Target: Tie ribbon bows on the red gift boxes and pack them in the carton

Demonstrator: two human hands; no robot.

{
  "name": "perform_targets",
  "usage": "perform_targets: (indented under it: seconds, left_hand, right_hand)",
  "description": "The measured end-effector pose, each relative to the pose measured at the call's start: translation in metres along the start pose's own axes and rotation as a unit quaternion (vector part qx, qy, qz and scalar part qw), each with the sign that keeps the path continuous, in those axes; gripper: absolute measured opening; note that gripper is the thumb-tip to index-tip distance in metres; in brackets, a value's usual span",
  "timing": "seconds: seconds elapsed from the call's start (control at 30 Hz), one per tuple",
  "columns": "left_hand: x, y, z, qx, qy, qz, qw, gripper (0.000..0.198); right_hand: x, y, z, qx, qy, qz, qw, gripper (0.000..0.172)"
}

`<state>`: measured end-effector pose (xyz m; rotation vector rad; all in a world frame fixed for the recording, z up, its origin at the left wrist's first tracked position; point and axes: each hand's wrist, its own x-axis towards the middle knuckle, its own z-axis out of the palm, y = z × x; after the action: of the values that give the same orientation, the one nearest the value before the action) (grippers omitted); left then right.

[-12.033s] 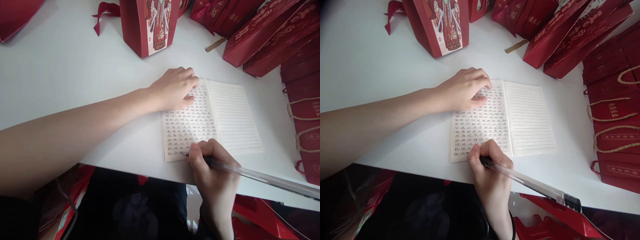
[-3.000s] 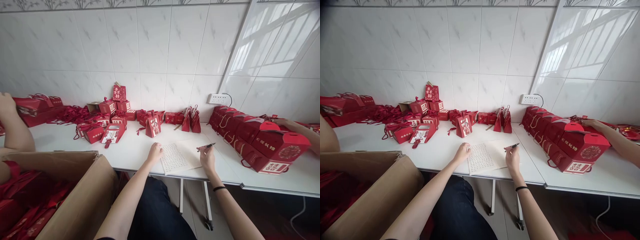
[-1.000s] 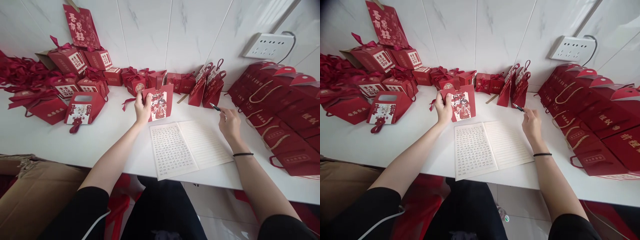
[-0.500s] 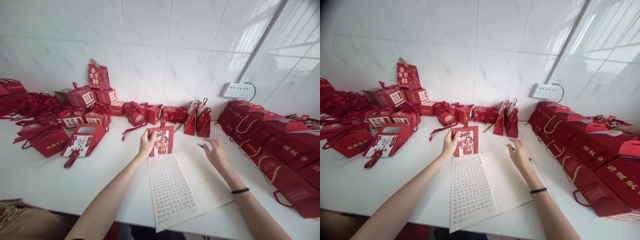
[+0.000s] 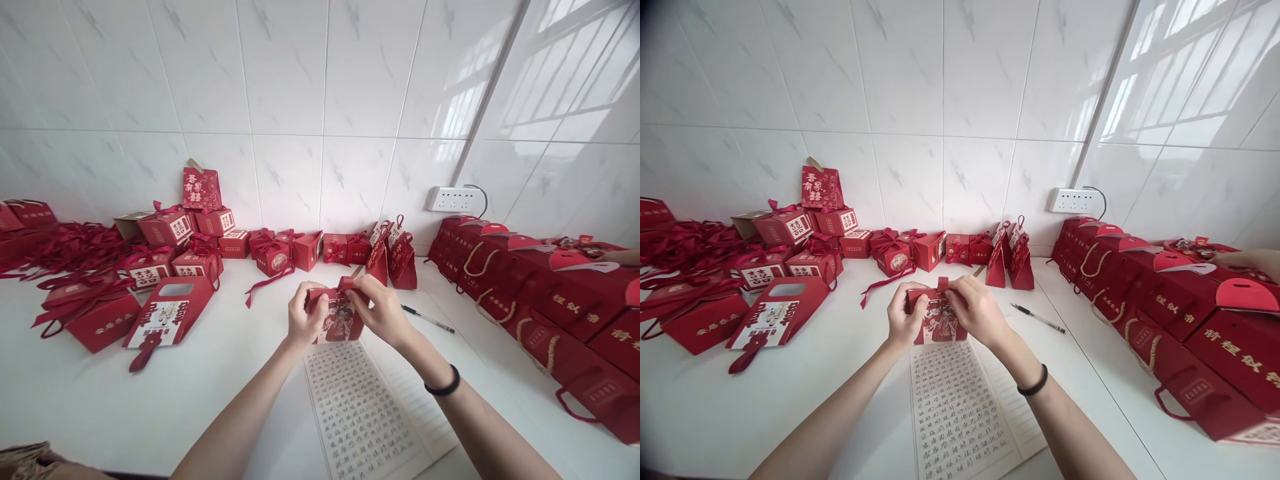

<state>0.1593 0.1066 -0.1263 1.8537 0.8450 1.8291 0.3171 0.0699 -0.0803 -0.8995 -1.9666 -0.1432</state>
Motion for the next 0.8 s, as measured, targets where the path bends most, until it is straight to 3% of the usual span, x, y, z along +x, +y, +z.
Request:
perform_targets:
  seconds: [0.17,0.27,0.63,0.8]
  left_hand:
    - [-0.006,0.024,0.008,-0.056,-0.074,0.083,0.992,0.003]
    - [-0.008,0.026,0.011,-0.061,-0.11,0.096,0.987,0.008]
    - [-0.005,0.03,0.011,0.002,-0.104,0.162,0.981,0.009]
    - [-0.002,0.028,0.008,0.022,-0.131,0.185,0.974,0.023]
  right_hand:
    - [-0.029,-0.005,-0.009,0.004,0.017,-0.007,1.0,0.013]
    - [-0.044,-0.003,-0.003,0.009,0.054,0.0,0.999,0.015]
    - [-0.048,-0.011,-0.001,0.043,0.07,0.065,0.995,0.011]
    - [-0.049,-0.012,-0.001,0.041,0.065,0.081,0.994,0.01]
